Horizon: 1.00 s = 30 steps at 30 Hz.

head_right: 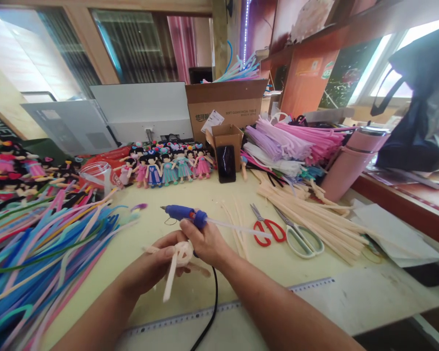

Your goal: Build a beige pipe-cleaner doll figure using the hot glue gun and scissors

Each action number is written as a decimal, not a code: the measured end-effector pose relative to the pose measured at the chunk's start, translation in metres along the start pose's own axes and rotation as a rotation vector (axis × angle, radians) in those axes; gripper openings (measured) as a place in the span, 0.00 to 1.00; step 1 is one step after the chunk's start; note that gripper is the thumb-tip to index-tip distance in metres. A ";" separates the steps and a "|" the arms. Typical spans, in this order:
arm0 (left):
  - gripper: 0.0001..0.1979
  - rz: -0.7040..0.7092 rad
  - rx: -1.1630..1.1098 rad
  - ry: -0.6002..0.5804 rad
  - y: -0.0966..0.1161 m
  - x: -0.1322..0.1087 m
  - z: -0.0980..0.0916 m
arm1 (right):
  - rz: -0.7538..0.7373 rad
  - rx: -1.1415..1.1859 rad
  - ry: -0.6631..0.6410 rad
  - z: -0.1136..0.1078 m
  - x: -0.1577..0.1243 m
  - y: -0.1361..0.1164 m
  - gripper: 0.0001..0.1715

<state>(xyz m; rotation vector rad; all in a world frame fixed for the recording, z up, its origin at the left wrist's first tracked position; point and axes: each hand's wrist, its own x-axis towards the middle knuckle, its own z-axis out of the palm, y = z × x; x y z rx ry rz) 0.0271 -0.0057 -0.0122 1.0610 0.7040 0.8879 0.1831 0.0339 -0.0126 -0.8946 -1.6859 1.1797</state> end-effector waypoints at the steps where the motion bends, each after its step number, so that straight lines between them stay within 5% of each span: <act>1: 0.19 -0.008 -0.012 0.013 -0.001 0.000 0.000 | 0.002 0.006 -0.002 0.001 0.000 0.000 0.16; 8: 0.18 0.036 -0.010 0.067 0.003 -0.001 0.004 | 0.118 0.062 -0.167 0.002 -0.003 -0.001 0.18; 16: 0.20 0.051 -0.056 0.032 0.003 -0.002 0.000 | -0.019 -0.002 -0.197 -0.002 -0.005 -0.002 0.22; 21: 0.18 0.081 -0.045 0.036 0.006 -0.003 -0.001 | -0.027 -0.065 -0.331 -0.027 0.001 -0.005 0.22; 26: 0.16 0.116 0.145 0.055 0.011 -0.006 -0.008 | 0.253 0.174 -0.269 -0.059 0.006 -0.013 0.28; 30: 0.16 0.129 0.280 0.082 0.011 -0.004 -0.014 | 0.296 0.230 -0.296 -0.067 0.003 -0.023 0.23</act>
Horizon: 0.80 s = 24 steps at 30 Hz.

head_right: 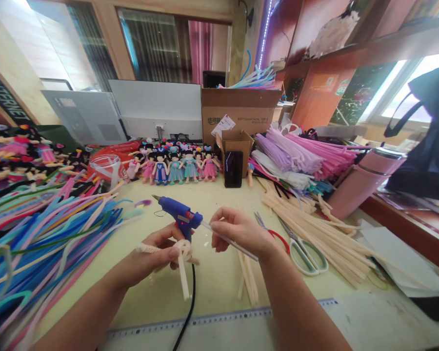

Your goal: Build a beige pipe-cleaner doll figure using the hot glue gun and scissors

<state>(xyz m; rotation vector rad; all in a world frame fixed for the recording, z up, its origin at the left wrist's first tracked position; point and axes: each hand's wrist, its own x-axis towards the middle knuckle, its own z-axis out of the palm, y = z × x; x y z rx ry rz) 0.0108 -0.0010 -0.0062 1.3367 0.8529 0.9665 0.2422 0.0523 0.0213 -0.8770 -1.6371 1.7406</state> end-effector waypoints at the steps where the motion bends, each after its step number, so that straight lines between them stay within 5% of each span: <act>1: 0.16 0.002 0.034 0.007 0.000 0.001 0.000 | 0.004 0.006 0.008 0.001 -0.001 -0.001 0.21; 24: 0.14 0.015 0.117 0.007 0.006 0.001 0.009 | -0.224 -0.391 0.287 0.012 -0.012 -0.004 0.07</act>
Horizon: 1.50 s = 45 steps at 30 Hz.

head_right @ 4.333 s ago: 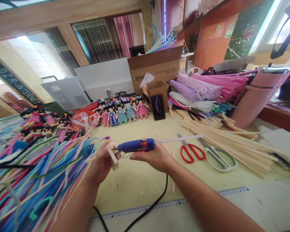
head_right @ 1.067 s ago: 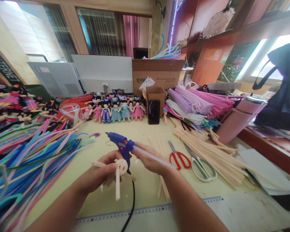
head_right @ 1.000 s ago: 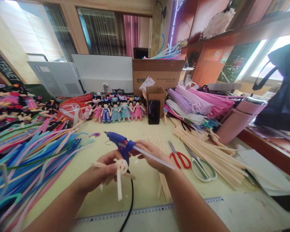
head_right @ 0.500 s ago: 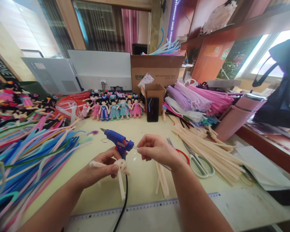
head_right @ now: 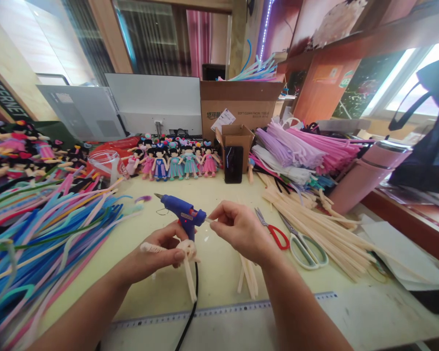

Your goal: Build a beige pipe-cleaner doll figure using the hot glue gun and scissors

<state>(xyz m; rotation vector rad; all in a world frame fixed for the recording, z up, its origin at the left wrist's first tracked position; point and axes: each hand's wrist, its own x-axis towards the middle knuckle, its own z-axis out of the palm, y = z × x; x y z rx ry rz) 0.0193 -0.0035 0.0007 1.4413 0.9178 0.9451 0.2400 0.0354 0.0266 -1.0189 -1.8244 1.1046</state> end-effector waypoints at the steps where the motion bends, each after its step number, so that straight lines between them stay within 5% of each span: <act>1: 0.14 0.003 0.003 0.003 0.000 0.000 0.000 | -0.019 -0.041 0.021 0.001 -0.001 0.000 0.07; 7: 0.14 0.014 0.012 -0.002 -0.001 0.000 0.000 | -0.103 -0.186 0.099 0.004 -0.005 -0.004 0.06; 14: 0.17 -0.029 0.025 -0.043 0.000 -0.001 -0.001 | -0.045 0.023 0.008 0.003 0.002 0.005 0.09; 21: 0.17 -0.029 0.035 -0.039 0.002 0.000 -0.002 | -0.121 0.031 0.070 0.008 0.002 0.005 0.05; 30: 0.16 -0.042 0.041 -0.032 0.001 -0.002 -0.001 | 0.078 0.311 -0.086 0.004 0.008 0.005 0.13; 38: 0.15 -0.037 0.040 -0.033 0.002 -0.002 -0.001 | 0.000 0.263 0.002 0.007 0.006 0.005 0.09; 45: 0.19 -0.041 -0.047 -0.038 -0.004 -0.002 -0.001 | 0.096 0.412 -0.080 0.002 0.010 0.007 0.16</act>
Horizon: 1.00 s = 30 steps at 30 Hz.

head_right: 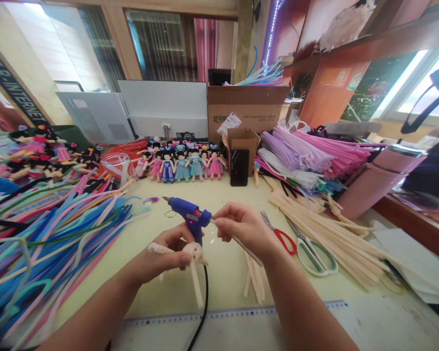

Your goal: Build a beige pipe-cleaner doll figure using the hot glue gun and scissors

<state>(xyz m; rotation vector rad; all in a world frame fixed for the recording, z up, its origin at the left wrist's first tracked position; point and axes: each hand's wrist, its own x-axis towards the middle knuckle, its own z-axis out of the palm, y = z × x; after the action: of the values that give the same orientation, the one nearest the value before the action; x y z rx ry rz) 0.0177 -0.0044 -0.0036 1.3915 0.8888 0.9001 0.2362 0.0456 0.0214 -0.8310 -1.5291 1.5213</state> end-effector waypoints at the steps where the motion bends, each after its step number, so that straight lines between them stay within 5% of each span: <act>1: 0.19 -0.001 -0.026 -0.008 -0.001 0.000 0.000 | 0.029 0.037 -0.017 -0.003 0.002 0.003 0.19; 5: 0.19 0.003 -0.108 -0.035 -0.004 0.001 0.000 | 0.090 0.143 -0.077 -0.005 0.011 0.019 0.25; 10: 0.20 -0.030 -0.132 -0.077 -0.008 0.000 0.001 | -0.009 0.042 -0.374 0.020 0.011 0.032 0.33; 14: 0.19 -0.054 -0.130 -0.075 -0.009 -0.001 0.002 | -0.022 -0.045 -0.153 0.034 0.007 0.034 0.29; 19: 0.19 -0.049 -0.181 0.010 0.006 -0.004 -0.002 | -0.020 -0.004 0.037 0.022 0.008 0.037 0.28; 30: 0.15 -0.033 -0.626 0.372 0.001 0.003 -0.026 | -0.055 0.035 0.078 0.015 0.001 0.012 0.27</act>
<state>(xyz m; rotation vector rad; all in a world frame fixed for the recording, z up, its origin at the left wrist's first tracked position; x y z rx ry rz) -0.0044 0.0091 -0.0028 0.6786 0.8007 1.3007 0.2211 0.0402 0.0104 -0.8125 -1.4536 1.4556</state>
